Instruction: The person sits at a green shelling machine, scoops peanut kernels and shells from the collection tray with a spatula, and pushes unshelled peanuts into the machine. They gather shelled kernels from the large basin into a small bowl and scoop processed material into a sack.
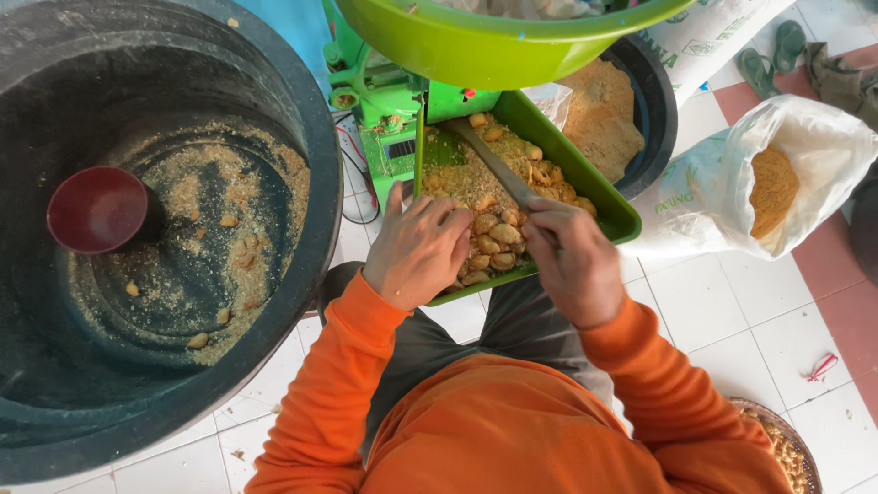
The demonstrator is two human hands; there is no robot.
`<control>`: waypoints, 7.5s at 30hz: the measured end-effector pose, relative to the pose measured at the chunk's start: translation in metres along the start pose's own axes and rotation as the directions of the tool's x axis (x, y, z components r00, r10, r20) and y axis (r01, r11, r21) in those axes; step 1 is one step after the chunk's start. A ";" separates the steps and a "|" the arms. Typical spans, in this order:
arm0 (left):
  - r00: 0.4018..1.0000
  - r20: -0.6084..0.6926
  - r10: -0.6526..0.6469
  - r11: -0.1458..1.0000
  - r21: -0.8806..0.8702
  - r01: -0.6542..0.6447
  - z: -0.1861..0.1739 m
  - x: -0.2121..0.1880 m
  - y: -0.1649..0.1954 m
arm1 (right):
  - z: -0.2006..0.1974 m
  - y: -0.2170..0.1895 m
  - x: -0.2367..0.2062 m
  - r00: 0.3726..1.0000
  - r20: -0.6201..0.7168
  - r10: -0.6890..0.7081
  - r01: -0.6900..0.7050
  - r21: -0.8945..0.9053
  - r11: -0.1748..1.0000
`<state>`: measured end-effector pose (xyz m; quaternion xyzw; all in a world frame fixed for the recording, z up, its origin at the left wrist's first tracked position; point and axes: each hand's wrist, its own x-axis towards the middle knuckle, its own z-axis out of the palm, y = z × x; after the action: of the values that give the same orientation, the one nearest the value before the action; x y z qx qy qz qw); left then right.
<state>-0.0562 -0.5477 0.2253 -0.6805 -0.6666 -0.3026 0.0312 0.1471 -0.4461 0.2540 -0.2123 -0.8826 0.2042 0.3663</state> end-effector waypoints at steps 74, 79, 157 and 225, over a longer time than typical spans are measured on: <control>0.985 0.171 -0.004 0.999 0.035 -0.002 0.036 0.038 -0.036 | -0.052 0.012 -0.022 0.954 -0.301 0.002 -0.010 -0.025 1.000; 0.987 0.161 0.005 1.000 0.003 -0.006 0.035 0.037 -0.034 | -0.055 0.011 -0.014 0.968 -0.249 -0.019 -0.001 -0.078 0.997; 0.921 0.354 -0.160 0.951 0.307 0.047 0.038 0.048 -0.042 | -0.068 0.000 0.012 0.991 -0.091 -0.098 0.091 -0.080 0.993; 0.950 0.312 -0.031 0.972 0.232 -0.044 0.027 0.030 -0.037 | -0.141 0.000 -0.017 0.974 -0.033 0.225 -0.210 0.243 0.947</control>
<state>-0.0826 -0.5047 0.2037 -0.7136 -0.6920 -0.1092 0.0069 0.2617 -0.4262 0.3359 -0.2690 -0.8116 0.3411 0.3906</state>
